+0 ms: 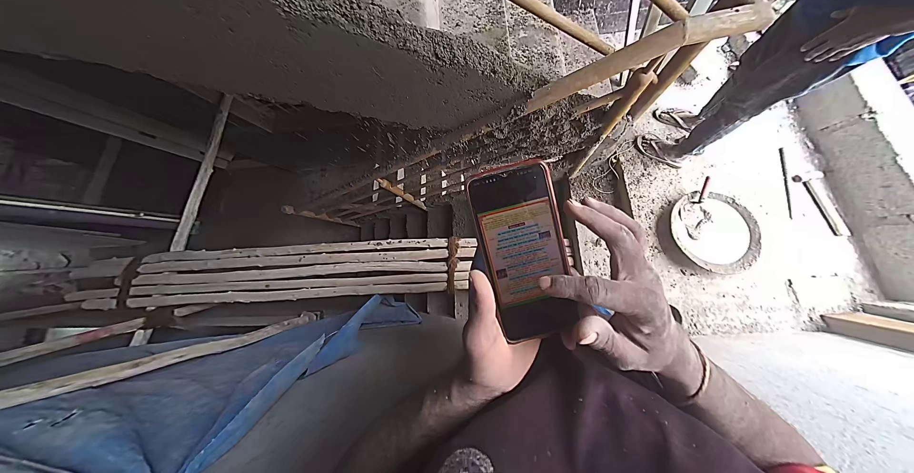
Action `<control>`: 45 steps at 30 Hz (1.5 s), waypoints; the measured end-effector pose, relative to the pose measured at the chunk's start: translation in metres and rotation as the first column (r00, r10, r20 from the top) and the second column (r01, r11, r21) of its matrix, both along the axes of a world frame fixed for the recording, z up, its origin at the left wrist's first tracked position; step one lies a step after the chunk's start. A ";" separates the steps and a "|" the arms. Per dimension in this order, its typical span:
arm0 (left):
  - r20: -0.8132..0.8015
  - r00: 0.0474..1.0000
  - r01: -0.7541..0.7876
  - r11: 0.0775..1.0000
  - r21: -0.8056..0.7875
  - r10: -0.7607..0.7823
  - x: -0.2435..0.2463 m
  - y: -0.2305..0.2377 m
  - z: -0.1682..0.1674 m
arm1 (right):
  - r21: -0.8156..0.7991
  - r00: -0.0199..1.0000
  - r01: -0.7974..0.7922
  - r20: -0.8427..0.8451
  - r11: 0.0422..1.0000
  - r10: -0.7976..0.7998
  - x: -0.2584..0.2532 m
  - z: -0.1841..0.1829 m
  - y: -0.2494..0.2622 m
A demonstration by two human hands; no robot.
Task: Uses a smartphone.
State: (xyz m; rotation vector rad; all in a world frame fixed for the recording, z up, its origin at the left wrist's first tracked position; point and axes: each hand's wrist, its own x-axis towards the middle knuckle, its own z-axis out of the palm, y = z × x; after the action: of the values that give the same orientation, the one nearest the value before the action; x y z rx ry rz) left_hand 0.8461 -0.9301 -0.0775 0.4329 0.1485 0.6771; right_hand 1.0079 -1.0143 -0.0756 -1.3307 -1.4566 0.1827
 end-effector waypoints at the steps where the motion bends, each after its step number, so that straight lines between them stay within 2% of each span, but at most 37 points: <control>1: 0.004 1.000 0.001 1.000 0.003 -0.001 0.000 0.000 0.000 | 0.000 1.000 -0.001 0.002 1.000 0.001 0.000 0.000 0.000; 45: 0.001 1.000 0.009 1.000 0.001 -0.009 0.005 0.000 -0.002 | -0.027 1.000 0.027 -0.004 0.999 -0.027 0.002 -0.005 -0.003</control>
State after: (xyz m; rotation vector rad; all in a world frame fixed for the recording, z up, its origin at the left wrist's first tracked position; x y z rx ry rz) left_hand 0.8507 -0.9299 -0.0797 0.4342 0.1447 0.6687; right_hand 1.0099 -1.0171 -0.0806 -1.3706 -1.4358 0.1883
